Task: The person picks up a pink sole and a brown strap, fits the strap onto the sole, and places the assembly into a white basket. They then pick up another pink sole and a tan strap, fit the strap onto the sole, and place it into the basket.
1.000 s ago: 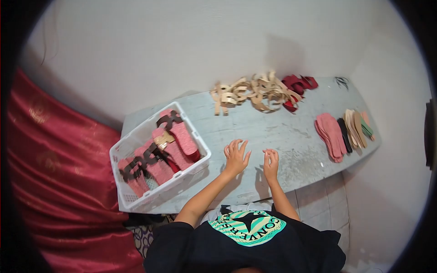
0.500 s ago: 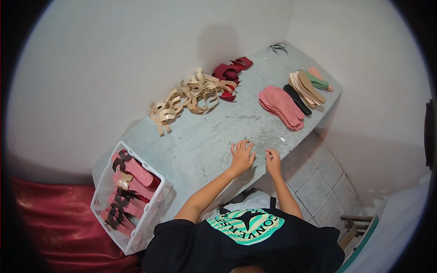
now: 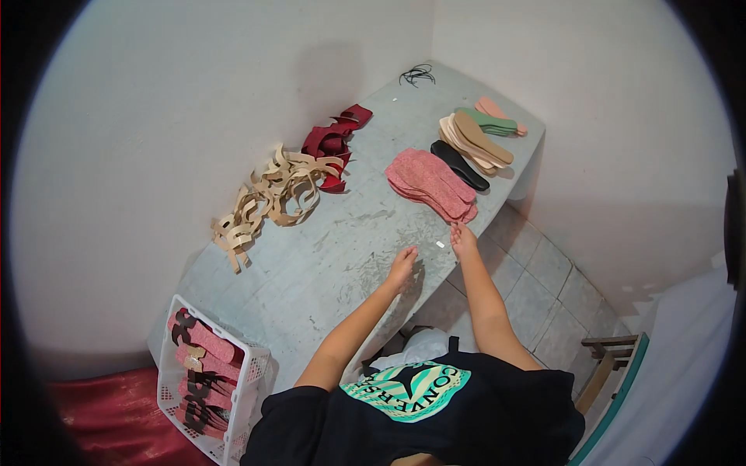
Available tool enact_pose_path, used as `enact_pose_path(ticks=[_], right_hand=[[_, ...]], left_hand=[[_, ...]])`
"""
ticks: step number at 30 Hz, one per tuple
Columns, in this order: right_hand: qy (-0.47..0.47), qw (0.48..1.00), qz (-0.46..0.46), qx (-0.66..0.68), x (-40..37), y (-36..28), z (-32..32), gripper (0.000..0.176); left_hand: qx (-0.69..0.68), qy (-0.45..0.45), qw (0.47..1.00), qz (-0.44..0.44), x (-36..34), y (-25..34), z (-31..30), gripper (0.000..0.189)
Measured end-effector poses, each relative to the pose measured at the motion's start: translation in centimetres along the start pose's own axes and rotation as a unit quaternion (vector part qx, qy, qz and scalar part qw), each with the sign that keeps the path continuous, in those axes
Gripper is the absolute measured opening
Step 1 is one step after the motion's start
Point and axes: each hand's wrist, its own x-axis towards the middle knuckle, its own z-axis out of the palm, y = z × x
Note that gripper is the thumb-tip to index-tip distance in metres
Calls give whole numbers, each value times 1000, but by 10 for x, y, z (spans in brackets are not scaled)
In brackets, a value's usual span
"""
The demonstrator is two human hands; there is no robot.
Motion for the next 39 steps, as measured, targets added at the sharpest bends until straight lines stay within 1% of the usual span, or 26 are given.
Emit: enact_pose_path(ticks=[1, 2, 3, 4, 9, 10, 12, 13, 15, 16, 17, 19, 20, 21, 22, 23, 25, 26, 27, 28, 29, 31, 32, 36, 38, 39], right_hand=[[2, 1000, 2, 3, 4, -3, 4, 11], [13, 1000, 16, -22, 8, -6, 7, 9], [23, 998, 30, -48, 13, -8, 9, 8], [24, 998, 33, -46, 18, -8, 11, 8], [58, 989, 20, -132, 35, -7, 16, 14], [57, 989, 20, -131, 34, -8, 16, 14], [-22, 972, -44, -230, 27, -7, 12, 15], [-21, 972, -43, -231, 17, -7, 13, 15], [-113, 982, -73, -134, -4, 0, 17, 14], [-137, 980, -81, -123, -13, 7, 16, 13], [-139, 979, -79, -126, -25, 13, 15, 13], [-193, 969, -86, -128, -51, 31, 10, 13], [-220, 967, -66, -107, -64, 42, 7, 13], [-246, 964, -44, -85, -76, 55, 4, 12], [-263, 957, -30, -121, -88, 67, 2, 15], [-279, 947, -17, -158, -99, 77, 0, 17], [-346, 904, 18, -249, -114, 97, -8, 18], [-352, 900, 22, -255, -120, 106, -11, 18], [-373, 884, 73, -270, -128, 113, -13, 17], [-393, 865, 125, -285, -133, 119, -12, 16], [-399, 860, 130, -291, -136, 123, -11, 16], [-453, 821, 123, -325, -145, 131, -4, 19], [-456, 815, 119, -337, -150, 134, -1, 23], [-477, 803, 121, -337, -175, 137, 17, 26], [-452, 817, 140, -331, -182, 138, 27, 26], [-456, 811, 147, -336, -181, 143, 29, 26]], left_hand=[[24, -5, 999, -29, 1, 5, 2, 42], [27, -5, 999, -32, 2, 9, 4, 42], [-8, -11, 999, -52, 5, 10, 5, 40], [-43, -17, 996, -72, 8, 10, 6, 39], [-73, -11, 993, -95, 17, 8, 3, 36], [-83, -8, 992, -96, 19, 9, 3, 36], [-108, -1, 989, -102, 23, 7, 3, 33], [-135, 7, 985, -109, 24, 5, 3, 31], [-153, 7, 982, -113, 28, 4, 3, 31], [-171, 8, 979, -113, 30, 3, 3, 31], [-175, 11, 978, -113, 31, 3, 3, 31], [-256, 18, 964, -71, 32, 4, 0, 34], [-260, 24, 963, -68, 29, 9, -2, 34], [-282, 28, 958, -40, 24, 17, -4, 35], [-303, 31, 952, -12, 20, 22, -7, 37], [-308, 39, 951, -9, 17, 27, -10, 37], [-260, 24, 963, 74, 9, 32, -23, 42], [-251, 29, 964, 88, 3, 35, -32, 41], [-256, 37, 961, 93, -2, 31, -43, 41], [-246, 38, 961, 117, -8, 27, -54, 39], [-236, 40, 961, 141, -14, 22, -64, 38], [-261, 60, 953, 140, -31, 17, -81, 38], [-272, 78, 948, 144, -40, 14, -89, 38], [-303, 136, 929, 165, -68, 2, -114, 38], [-304, 151, 924, 174, -78, -9, -128, 36], [-302, 157, 923, 181, -84, -12, -133, 35]])
